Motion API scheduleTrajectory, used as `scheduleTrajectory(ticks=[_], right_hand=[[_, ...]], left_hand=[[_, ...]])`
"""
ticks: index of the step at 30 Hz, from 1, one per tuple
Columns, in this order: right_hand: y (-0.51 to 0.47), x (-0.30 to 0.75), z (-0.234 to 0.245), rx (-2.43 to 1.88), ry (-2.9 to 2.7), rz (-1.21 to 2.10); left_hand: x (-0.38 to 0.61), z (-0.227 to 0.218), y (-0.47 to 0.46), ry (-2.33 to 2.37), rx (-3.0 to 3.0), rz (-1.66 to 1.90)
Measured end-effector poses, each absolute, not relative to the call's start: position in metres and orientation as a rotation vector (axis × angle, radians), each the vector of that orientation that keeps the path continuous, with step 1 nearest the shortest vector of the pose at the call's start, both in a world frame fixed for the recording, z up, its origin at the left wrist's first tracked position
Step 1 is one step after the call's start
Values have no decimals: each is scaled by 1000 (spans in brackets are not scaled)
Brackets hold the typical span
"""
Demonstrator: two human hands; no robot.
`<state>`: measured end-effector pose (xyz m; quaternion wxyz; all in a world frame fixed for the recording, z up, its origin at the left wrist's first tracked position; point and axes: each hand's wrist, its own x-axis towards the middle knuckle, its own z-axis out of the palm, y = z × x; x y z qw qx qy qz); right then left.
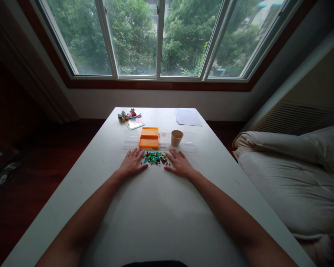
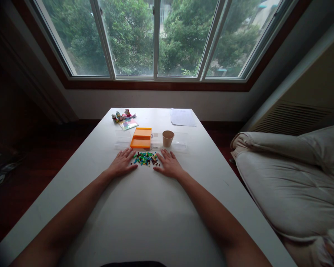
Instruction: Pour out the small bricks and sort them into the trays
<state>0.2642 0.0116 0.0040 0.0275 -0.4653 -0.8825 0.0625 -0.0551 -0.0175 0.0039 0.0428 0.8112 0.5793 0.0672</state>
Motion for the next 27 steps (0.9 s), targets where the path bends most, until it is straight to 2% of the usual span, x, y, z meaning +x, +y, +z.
scheduleTrajectory(ticks=[27], right_hand=[[11, 266, 5, -1424, -2693, 194]], left_hand=[[-55, 9, -18, 1762, 2477, 219]])
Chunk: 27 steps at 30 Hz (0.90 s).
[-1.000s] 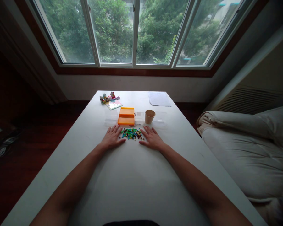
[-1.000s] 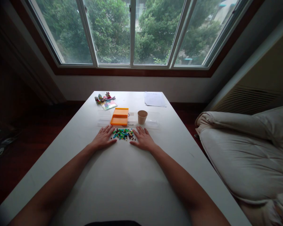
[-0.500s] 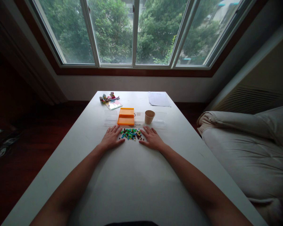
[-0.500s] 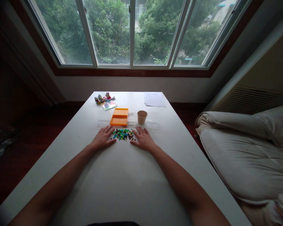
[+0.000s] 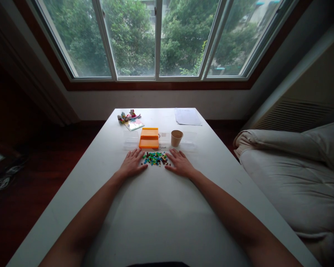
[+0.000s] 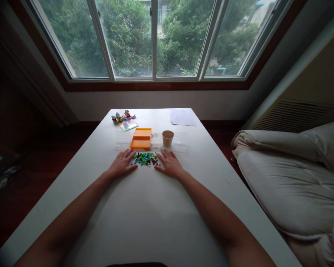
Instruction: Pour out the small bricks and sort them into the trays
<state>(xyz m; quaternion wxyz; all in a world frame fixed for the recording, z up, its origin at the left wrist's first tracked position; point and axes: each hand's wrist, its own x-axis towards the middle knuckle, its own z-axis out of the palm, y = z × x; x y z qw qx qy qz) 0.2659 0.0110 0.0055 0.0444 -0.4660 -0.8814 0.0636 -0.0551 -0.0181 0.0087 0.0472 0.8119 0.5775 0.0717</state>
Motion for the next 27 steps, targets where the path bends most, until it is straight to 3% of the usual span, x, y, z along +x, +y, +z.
scheduleTrajectory(ticks=[27], right_hand=[[8, 267, 11, -1397, -2698, 148]], left_hand=[[-58, 11, -18, 1705, 2490, 203]])
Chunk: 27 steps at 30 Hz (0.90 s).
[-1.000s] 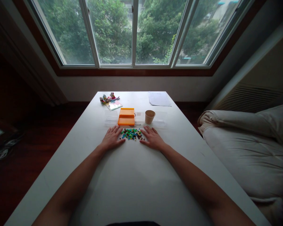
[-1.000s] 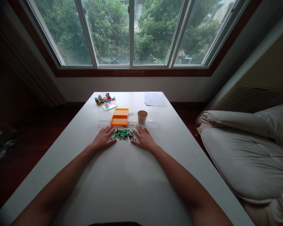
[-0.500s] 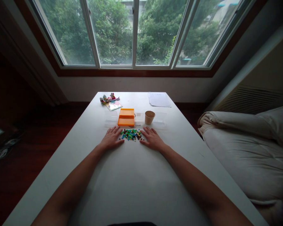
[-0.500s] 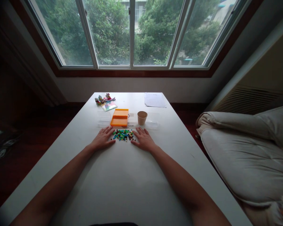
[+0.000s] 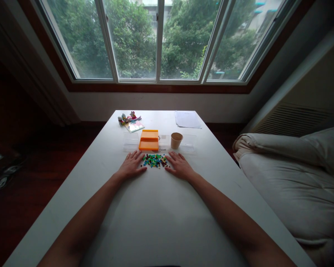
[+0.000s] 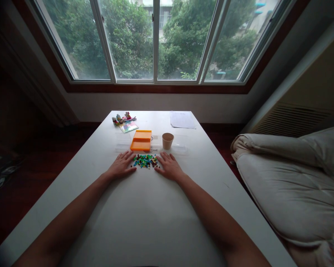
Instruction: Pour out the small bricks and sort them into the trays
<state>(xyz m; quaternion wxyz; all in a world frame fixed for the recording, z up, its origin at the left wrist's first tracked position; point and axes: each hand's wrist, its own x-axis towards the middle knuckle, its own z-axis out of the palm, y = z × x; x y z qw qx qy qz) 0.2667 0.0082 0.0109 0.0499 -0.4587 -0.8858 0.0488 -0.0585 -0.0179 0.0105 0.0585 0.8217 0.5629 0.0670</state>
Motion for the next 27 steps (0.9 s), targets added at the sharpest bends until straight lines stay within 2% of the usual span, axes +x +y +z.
scheduleTrajectory(ticks=[27], right_hand=[[9, 265, 10, -1382, -2677, 112]], left_hand=[[-63, 11, -17, 1695, 2492, 225]])
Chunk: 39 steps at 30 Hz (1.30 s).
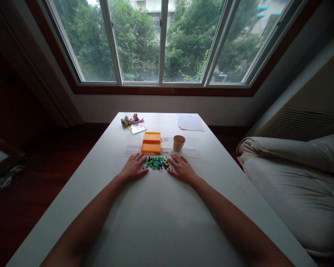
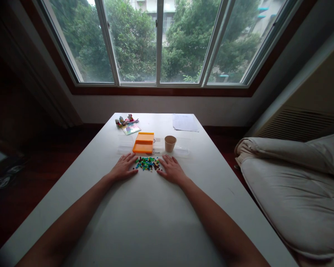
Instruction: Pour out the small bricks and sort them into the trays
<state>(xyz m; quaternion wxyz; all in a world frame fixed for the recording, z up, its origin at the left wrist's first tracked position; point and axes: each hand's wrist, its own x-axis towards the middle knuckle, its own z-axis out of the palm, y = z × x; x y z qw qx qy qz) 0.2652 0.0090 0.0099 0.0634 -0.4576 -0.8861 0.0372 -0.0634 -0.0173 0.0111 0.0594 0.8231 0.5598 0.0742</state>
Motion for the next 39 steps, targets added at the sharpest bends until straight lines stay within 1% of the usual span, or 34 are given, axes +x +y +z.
scheduleTrajectory(ticks=[39], right_hand=[[13, 269, -1, -1301, -2628, 113]], left_hand=[[-66, 2, -15, 1660, 2518, 308]])
